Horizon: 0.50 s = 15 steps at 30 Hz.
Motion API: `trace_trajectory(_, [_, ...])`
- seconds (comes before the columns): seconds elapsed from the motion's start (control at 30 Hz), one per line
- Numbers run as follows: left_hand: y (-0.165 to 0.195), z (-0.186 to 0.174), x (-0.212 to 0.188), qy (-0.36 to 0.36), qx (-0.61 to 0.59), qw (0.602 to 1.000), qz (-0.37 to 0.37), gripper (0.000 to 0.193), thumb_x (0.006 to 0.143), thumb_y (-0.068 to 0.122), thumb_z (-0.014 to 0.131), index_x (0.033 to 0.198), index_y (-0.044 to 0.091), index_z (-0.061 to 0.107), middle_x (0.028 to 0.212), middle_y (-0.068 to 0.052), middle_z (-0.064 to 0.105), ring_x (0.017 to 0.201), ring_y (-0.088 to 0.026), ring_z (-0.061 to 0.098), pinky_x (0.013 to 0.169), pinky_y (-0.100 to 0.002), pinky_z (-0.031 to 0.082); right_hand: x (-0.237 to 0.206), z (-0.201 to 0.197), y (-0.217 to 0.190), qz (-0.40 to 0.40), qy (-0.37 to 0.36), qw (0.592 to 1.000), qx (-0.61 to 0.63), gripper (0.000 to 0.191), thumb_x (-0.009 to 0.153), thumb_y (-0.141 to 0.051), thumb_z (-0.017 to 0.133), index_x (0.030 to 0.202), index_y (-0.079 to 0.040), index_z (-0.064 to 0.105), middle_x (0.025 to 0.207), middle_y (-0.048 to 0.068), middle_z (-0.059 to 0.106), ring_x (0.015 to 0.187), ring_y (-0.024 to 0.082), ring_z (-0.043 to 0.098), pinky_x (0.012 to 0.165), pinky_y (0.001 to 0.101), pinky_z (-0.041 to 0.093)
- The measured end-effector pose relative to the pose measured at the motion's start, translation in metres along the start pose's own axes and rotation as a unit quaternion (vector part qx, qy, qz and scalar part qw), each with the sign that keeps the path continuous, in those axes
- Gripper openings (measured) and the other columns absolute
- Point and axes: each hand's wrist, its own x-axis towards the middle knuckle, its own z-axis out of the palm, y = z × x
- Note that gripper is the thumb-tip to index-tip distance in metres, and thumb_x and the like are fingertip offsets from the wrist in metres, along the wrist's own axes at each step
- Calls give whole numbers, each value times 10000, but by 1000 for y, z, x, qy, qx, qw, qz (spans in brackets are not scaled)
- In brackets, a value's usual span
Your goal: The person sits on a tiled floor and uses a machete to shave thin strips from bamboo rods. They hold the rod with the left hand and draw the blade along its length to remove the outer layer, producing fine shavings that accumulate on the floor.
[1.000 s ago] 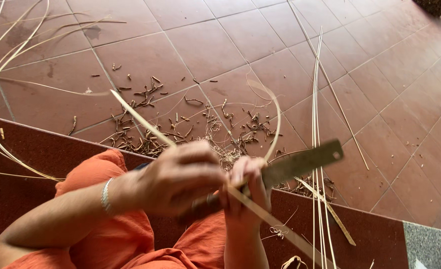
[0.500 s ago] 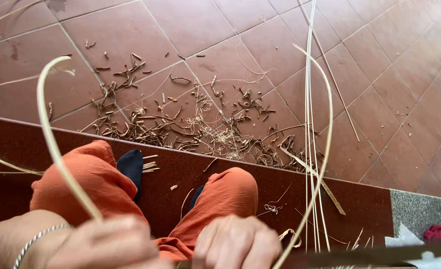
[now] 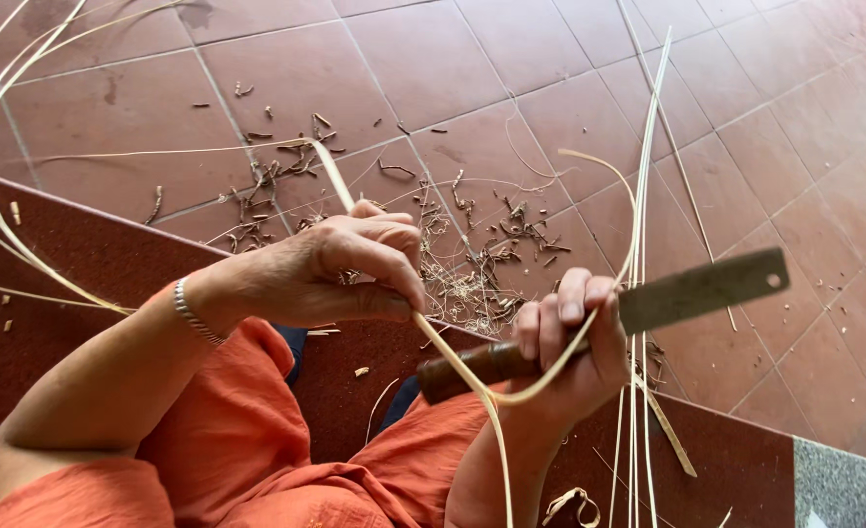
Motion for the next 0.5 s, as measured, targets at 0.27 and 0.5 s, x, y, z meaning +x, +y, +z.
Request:
trace_trajectory(0.27, [-9,0,1,-11,-15,1000,17,89,1004,247,717,1054,191,765,865,57,563,914,-117,552,953,-353,316,26,-73,20,14,127,991,-33,162,1076,-141,606,1030,2,664,847,113,652,465,97,444,487,267,438])
trace_trajectory(0.5, [-19,5,1,26,62,996,-59,100,953,223,739,1019,158,778,856,42,695,796,-102,610,822,-321,376,35,-127,10,-9,201,978,-63,132,1050,-121,622,994,-5,648,814,95,652,438,82,428,436,261,437])
